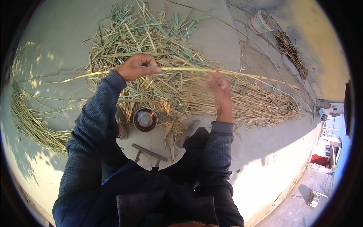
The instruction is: The person sits on a concrete floor and processes long, dried plant stems by hand. They repeatedly pull the fibrous outer layers off the stems, separating them into a pile of processed stems and a pile of discarded fibers.
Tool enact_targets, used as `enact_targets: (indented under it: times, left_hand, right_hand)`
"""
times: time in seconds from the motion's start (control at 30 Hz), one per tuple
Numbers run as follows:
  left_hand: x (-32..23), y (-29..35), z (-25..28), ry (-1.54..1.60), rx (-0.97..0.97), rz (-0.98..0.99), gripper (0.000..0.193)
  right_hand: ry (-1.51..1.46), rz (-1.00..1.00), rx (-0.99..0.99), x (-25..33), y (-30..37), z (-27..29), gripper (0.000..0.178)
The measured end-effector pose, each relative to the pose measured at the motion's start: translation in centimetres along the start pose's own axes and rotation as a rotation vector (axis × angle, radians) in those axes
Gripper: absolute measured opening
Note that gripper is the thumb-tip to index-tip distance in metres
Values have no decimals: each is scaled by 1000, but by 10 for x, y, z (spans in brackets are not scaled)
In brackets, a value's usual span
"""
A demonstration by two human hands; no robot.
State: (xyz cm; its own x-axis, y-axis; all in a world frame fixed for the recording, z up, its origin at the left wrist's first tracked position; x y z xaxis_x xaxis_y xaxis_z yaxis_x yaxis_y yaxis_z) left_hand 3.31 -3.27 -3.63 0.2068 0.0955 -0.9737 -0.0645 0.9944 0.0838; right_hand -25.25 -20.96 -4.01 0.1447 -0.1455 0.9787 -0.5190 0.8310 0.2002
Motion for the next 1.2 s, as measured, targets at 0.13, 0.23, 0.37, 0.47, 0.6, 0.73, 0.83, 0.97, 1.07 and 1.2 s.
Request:
enact_targets:
  times: [0.13,0.23,0.37,0.47,0.6,0.73,0.83,0.97,1.07,1.2]
  left_hand:
    - [9,5,10,-186,-46,22,26]
    - [19,7,7,-429,-8,-24,26]
    - [31,-2,-6,-631,-39,53,22]
    - [23,-12,-32,-236,-169,-124,20]
    - [14,-22,-51,7,-267,-97,18]
    - [9,-27,-54,-8,-319,-45,16]
    - [2,-30,-57,81,-302,-144,16]
    - [-4,-29,-59,43,-282,-82,16]
    - [-13,-27,-53,164,-224,-136,18]
    - [-15,-22,-35,80,-246,-101,21]
  right_hand:
    - [-129,-6,65,9,1,-18,34]
    - [-140,-36,43,12,0,-23,34]
    - [-237,-56,46,3,2,-34,30]
    - [-399,-20,80,-1,7,-48,28]
    - [-512,5,104,0,15,-63,23]
    - [-566,21,99,-6,14,-67,14]
    - [-675,51,86,-16,13,-70,12]
    - [-720,-80,176,-26,16,-86,12]
    - [-584,-339,518,-28,27,-108,15]
    - [-357,-429,531,-34,30,-106,22]
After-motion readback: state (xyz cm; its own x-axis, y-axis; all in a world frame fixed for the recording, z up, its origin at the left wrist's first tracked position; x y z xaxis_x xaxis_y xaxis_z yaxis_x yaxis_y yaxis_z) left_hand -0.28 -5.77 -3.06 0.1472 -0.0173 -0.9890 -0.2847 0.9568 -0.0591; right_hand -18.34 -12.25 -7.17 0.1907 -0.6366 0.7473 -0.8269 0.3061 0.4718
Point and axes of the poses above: each hand's wrist, its own y-axis away from the middle knuckle, its own z-axis out of the back of the hand, x = y × z, the point moved 4 cm from there along -y, towards the middle knuckle, and after that the axes turned 3 degrees about x, right-handed, at the moved point
